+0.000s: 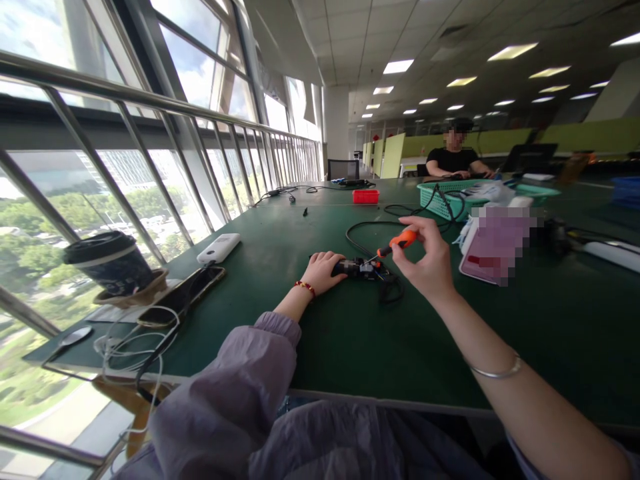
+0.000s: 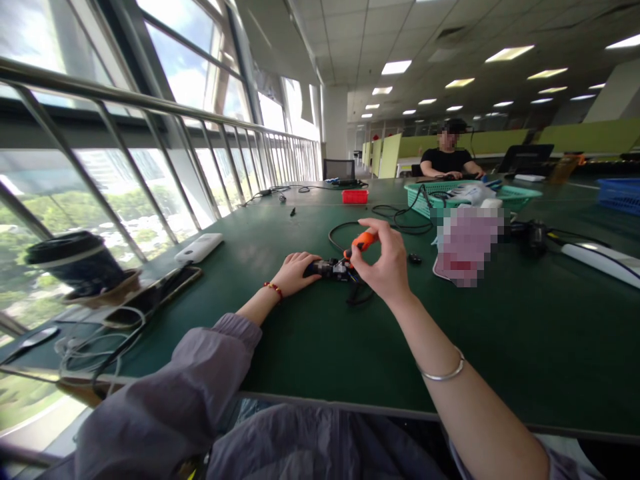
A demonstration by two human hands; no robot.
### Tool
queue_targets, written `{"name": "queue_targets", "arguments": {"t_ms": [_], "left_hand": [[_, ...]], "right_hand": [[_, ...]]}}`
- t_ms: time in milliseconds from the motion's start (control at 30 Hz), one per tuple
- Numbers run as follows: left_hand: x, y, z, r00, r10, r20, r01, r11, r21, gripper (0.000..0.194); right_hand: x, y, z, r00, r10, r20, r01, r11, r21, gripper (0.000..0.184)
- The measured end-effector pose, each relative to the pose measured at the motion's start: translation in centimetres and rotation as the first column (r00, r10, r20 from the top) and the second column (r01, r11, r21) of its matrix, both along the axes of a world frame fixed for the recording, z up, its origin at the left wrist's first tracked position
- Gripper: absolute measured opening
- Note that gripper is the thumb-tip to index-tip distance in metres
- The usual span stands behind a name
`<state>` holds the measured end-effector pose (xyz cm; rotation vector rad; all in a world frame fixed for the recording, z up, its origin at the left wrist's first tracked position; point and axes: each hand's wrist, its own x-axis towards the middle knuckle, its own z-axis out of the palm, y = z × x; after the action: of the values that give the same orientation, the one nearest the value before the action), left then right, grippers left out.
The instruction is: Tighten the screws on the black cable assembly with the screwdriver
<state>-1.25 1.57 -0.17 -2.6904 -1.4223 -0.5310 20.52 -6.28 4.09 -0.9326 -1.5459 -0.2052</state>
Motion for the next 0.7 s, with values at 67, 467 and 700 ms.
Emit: {"name": "queue_targets", "arguments": {"t_ms": [67,467,700], "left_hand": [[-0.03,0.00,-0.01,1.000,0.000,-0.001,0.000,1.000,0.004,0.040],[-0.17,-0.09,0.18,1.000,0.009,-0.003,-0.009,1.000,0.013,0.039],[-0.14,-0.07,0.10,1.000,0.005,0.010,-0.005,1.000,0.010,0.039]], "right_hand": [[-0.03,0.03,0.02,1.000,0.002,-0.004,-0.002,1.000,-0.003,0.037],[-0.29,0.22,0.04,1.000,-0.017,-0.007,0.017,1.000,0.013,0.036],[-0.27,0.13,0.14,0.998,-0.064,-0.012,0.064,0.997,-0.039,0.013]]}}
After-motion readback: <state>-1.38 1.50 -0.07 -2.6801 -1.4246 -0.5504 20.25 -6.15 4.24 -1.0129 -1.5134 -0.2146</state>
